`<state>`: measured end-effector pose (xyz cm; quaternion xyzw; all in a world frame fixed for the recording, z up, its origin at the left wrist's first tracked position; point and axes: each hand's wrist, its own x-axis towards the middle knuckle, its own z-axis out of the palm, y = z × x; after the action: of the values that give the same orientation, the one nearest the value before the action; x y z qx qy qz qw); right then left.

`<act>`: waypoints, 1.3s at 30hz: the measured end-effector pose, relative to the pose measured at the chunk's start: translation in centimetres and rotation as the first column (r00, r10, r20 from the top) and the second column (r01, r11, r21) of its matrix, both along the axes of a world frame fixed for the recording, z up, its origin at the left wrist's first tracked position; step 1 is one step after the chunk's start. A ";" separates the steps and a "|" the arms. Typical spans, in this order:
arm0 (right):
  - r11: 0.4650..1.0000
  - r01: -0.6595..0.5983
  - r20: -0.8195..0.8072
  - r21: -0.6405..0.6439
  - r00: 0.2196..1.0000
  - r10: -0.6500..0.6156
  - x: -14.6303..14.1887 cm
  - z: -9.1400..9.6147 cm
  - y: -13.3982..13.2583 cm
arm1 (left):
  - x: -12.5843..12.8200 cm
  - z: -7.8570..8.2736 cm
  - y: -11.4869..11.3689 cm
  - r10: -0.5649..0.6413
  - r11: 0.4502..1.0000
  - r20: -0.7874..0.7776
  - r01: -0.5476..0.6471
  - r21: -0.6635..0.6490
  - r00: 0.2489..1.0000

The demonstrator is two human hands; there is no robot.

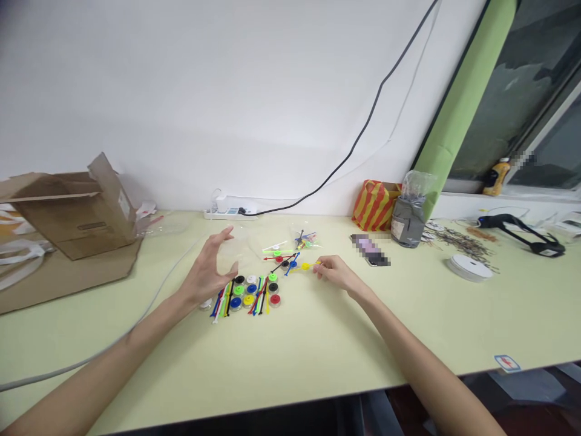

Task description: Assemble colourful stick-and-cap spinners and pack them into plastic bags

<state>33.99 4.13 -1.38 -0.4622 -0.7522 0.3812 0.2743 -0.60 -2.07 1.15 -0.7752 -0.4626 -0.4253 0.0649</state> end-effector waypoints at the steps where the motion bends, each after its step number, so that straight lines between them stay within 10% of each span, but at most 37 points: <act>1: 1.000 0.007 -0.004 0.012 1.000 -0.007 0.3 0.4 -0.2 | 0.0 -0.1 0.0 0.006 1.000 -0.002 -0.006 -0.002 1.000; 9: 0.981 0.003 -0.085 0.192 0.996 0.013 1.0 5.8 -3.3 | 0.1 -0.3 0.2 0.068 0.997 -0.049 -0.069 -0.027 0.997; 17: 0.916 -0.258 -0.095 0.307 0.950 0.299 -8.3 10.0 -5.7 | 0.5 -0.3 0.0 0.037 0.999 -0.040 -0.037 -0.008 0.999; 24: 0.818 -0.392 0.022 0.421 0.906 0.422 -12.7 10.1 -5.4 | 0.1 -0.7 0.2 0.060 0.997 0.162 -0.052 -0.053 0.985; 32: 0.681 -0.083 -0.070 0.728 0.978 0.195 -13.7 10.5 -3.5 | -0.1 -0.5 0.5 0.061 0.998 0.210 -0.057 -0.025 0.976; 35: 0.693 -0.018 -0.086 0.721 0.990 0.115 -11.5 9.9 -1.5 | -0.2 -0.3 0.6 0.013 0.995 0.292 0.016 -0.099 0.956; 39: 0.764 -0.243 0.355 0.598 0.935 0.019 -6.9 6.4 1.6 | -0.1 0.0 0.8 -0.062 0.929 0.582 0.260 -0.263 0.811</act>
<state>27.08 5.74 5.03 -0.3449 -0.9019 0.0418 0.2568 -0.68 -1.23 1.16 -0.6510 -0.4570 -0.5554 -0.2425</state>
